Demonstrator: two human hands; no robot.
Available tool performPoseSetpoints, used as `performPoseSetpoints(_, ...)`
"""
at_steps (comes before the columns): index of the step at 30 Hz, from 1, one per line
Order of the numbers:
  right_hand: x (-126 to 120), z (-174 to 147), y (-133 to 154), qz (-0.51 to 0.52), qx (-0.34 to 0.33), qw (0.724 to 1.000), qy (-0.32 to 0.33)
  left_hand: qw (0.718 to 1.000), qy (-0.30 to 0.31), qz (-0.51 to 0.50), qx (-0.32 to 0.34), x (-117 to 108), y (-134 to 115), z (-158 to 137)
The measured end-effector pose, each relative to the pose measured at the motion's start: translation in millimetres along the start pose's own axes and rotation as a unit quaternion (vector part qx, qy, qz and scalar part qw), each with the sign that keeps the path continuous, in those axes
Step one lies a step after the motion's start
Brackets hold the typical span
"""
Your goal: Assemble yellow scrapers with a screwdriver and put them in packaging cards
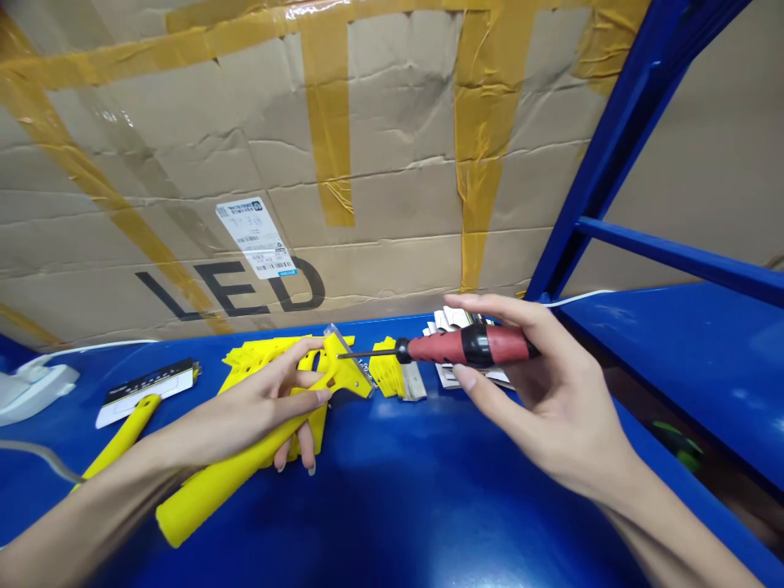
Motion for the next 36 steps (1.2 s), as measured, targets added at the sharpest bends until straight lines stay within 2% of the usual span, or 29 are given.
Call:
performPoseSetpoints(4, -1.8, -0.4, -2.9, -0.043, 0.023, 0.999, 0.009, 1.0, 0.003, -0.007, 0.005, -0.4, -0.1, 0.3)
performPoseSetpoints(6, -1.6, -0.6, -1.2, -0.054, -0.005, 0.998, 0.011, 1.0, 0.006, -0.004, 0.006, -0.5, 0.1, 0.6)
performPoseSetpoints(8, -0.3, -0.7, -0.1, -0.029, -0.017, 0.999, 0.009, 1.0, 0.006, 0.004, 0.003, -0.6, 0.0, 0.7)
performPoseSetpoints(11, 2.4, -0.4, -4.1, -0.03, 0.032, 0.999, 0.004, 1.0, 0.004, -0.004, 0.003, -0.8, -0.5, 0.9)
performPoseSetpoints(15, 3.6, 1.6, -5.8, -0.002, 0.003, 1.0, -0.008, 1.0, 0.014, -0.018, 0.009, 0.6, -0.4, 1.9)
performPoseSetpoints(18, 3.7, 2.6, -12.5, 0.026, 0.04, 0.999, -0.004, 1.0, 0.017, -0.02, 0.012, 0.9, -0.1, 2.1)
performPoseSetpoints(22, 2.3, 1.1, -10.7, 0.056, 0.017, 0.998, -0.012, 1.0, 0.012, -0.022, 0.005, 0.0, 0.3, 0.6)
performPoseSetpoints(24, 3.0, -0.2, -10.1, 0.083, 0.032, 0.996, -0.003, 0.999, 0.013, -0.027, 0.013, 0.4, -0.7, -0.2)
performPoseSetpoints(26, 2.5, -1.1, -9.8, 0.072, 0.048, 0.996, -0.006, 0.999, 0.01, -0.028, 0.016, 0.8, -1.5, -0.6)
performPoseSetpoints(28, 1.6, -1.2, -7.3, 0.051, 0.026, 0.998, -0.011, 1.0, 0.009, -0.025, 0.011, 1.4, -1.4, -0.4)
performPoseSetpoints(31, 3.0, -1.6, -6.9, 0.064, 0.02, 0.998, 0.005, 1.0, 0.01, -0.024, 0.004, 1.6, -0.5, 0.2)
performPoseSetpoints(34, 4.0, -2.2, -7.1, 0.056, 0.036, 0.998, -0.004, 1.0, 0.015, -0.021, 0.005, 1.4, -0.1, 0.8)
performPoseSetpoints(36, 5.4, -2.2, -3.6, 0.072, 0.021, 0.997, -0.008, 1.0, 0.019, -0.017, 0.005, 1.2, -0.7, 1.2)
Point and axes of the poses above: each hand's wrist, its own z-axis towards the middle knuckle, its own x-axis out of the palm, y = z × x, the point moved 4 cm from there along z, towards the middle knuckle, and after that the axes turned 5 degrees about z, right-handed, at the moved point
